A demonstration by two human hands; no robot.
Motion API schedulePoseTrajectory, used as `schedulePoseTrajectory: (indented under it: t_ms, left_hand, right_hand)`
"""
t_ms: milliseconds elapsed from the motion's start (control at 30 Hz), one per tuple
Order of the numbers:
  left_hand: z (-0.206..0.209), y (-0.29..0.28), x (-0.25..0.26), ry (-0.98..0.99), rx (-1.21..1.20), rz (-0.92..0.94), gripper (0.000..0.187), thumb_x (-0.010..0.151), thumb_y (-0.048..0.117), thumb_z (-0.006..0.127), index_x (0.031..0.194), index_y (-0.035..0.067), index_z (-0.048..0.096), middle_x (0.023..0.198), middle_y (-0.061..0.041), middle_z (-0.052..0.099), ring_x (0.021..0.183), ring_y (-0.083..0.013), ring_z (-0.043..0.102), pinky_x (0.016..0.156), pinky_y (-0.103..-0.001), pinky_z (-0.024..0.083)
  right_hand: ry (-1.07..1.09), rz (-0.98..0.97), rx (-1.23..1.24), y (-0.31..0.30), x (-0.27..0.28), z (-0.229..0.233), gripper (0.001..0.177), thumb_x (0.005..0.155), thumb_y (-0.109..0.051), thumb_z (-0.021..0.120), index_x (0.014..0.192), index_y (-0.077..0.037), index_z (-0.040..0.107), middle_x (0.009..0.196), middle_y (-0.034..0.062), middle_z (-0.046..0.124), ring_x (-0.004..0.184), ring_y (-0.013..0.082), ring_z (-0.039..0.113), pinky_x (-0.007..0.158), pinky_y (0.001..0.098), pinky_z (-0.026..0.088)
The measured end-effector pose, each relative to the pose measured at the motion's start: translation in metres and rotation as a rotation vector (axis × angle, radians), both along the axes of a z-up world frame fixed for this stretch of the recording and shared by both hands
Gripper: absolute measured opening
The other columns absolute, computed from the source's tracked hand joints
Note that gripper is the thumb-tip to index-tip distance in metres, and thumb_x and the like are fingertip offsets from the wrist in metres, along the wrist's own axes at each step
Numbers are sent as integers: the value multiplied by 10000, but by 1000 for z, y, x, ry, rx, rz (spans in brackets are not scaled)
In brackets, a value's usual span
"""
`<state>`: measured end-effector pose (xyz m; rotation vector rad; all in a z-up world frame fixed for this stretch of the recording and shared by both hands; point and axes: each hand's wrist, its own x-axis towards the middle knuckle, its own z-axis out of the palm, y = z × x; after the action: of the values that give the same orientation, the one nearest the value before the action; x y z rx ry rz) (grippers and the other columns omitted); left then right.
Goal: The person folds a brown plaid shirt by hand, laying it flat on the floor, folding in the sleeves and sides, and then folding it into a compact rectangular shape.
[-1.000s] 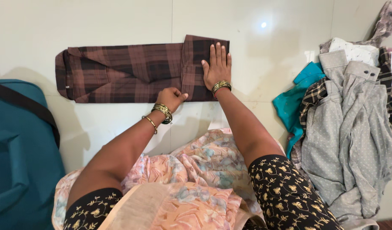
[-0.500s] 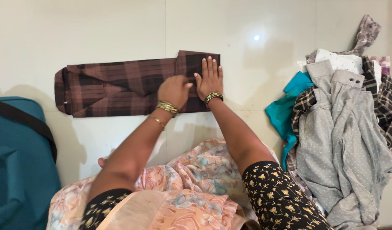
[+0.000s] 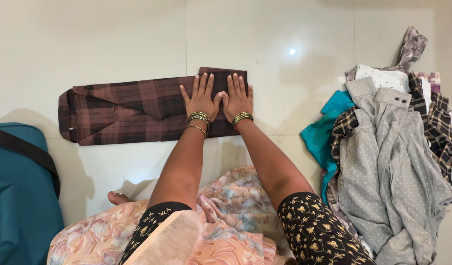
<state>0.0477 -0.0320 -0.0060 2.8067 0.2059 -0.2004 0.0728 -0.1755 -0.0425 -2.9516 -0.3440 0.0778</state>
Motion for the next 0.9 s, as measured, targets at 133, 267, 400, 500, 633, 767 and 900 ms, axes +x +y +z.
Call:
schedulePoseTrajectory:
  t_ms: [133, 267, 400, 500, 633, 767, 900]
  left_hand:
    - [0, 1, -1, 10, 6, 15, 714, 1013, 647, 234, 1631, 297, 153, 1708, 70, 140, 1572, -172, 75, 1225, -648, -64]
    - [0, 1, -2, 0, -6, 18, 716, 1010, 638, 243, 1630, 294, 148, 1706, 70, 137, 1571, -176, 70, 1223, -644, -72]
    - [1, 2, -2, 6, -21, 21, 708, 1014, 624, 252, 1631, 295, 145, 1710, 71, 132, 1570, -182, 68, 1221, -643, -75]
    - [1, 3, -1, 13, -20, 30, 709, 1016, 616, 266, 1638, 298, 146, 1715, 75, 130, 1578, -181, 65, 1227, -644, -73]
    - [-2, 6, 5, 17, -7, 55, 708, 1017, 611, 272, 1636, 298, 134, 1713, 71, 112, 1577, -188, 49, 1220, -654, -77]
    - [-1, 12, 7, 21, -16, 58, 715, 1021, 614, 278, 1639, 289, 126, 1716, 73, 106, 1585, -196, 40, 1219, -652, -79]
    - [5, 15, 7, 45, -11, 69, 715, 1021, 614, 276, 1641, 295, 121, 1719, 73, 99, 1585, -200, 40, 1218, -657, -81]
  right_hand:
    - [94, -62, 2, -6, 3, 22, 709, 1043, -557, 288, 1644, -203, 162, 1724, -7, 123, 1588, 199, 92, 1267, 511, 2]
    - [172, -105, 4, -15, 4, 34, 718, 1029, -596, 267, 1646, -252, 139, 1725, -41, 81, 1581, 210, 53, 1266, 506, -36]
    - [106, -120, -26, -13, 0, 26, 731, 1040, -590, 237, 1650, -201, 135, 1733, 3, 70, 1596, 246, 12, 1266, 527, -59]
    - [51, -171, -7, -3, -6, 18, 769, 1051, -587, 226, 1652, -116, 132, 1734, 89, 62, 1598, 291, -25, 1247, 549, -85]
    - [39, -116, 144, 24, -35, 6, 819, 1049, -612, 236, 1648, -65, 117, 1729, 151, 36, 1591, 312, -45, 1238, 541, -99]
    - [-2, -64, 79, 24, -37, 5, 815, 1058, -611, 232, 1661, -76, 109, 1746, 123, 39, 1612, 292, -24, 1270, 538, -77]
    - [16, -48, 27, 12, -34, 14, 836, 1044, -625, 269, 1655, -77, 110, 1739, 122, 36, 1600, 291, -29, 1258, 542, -71]
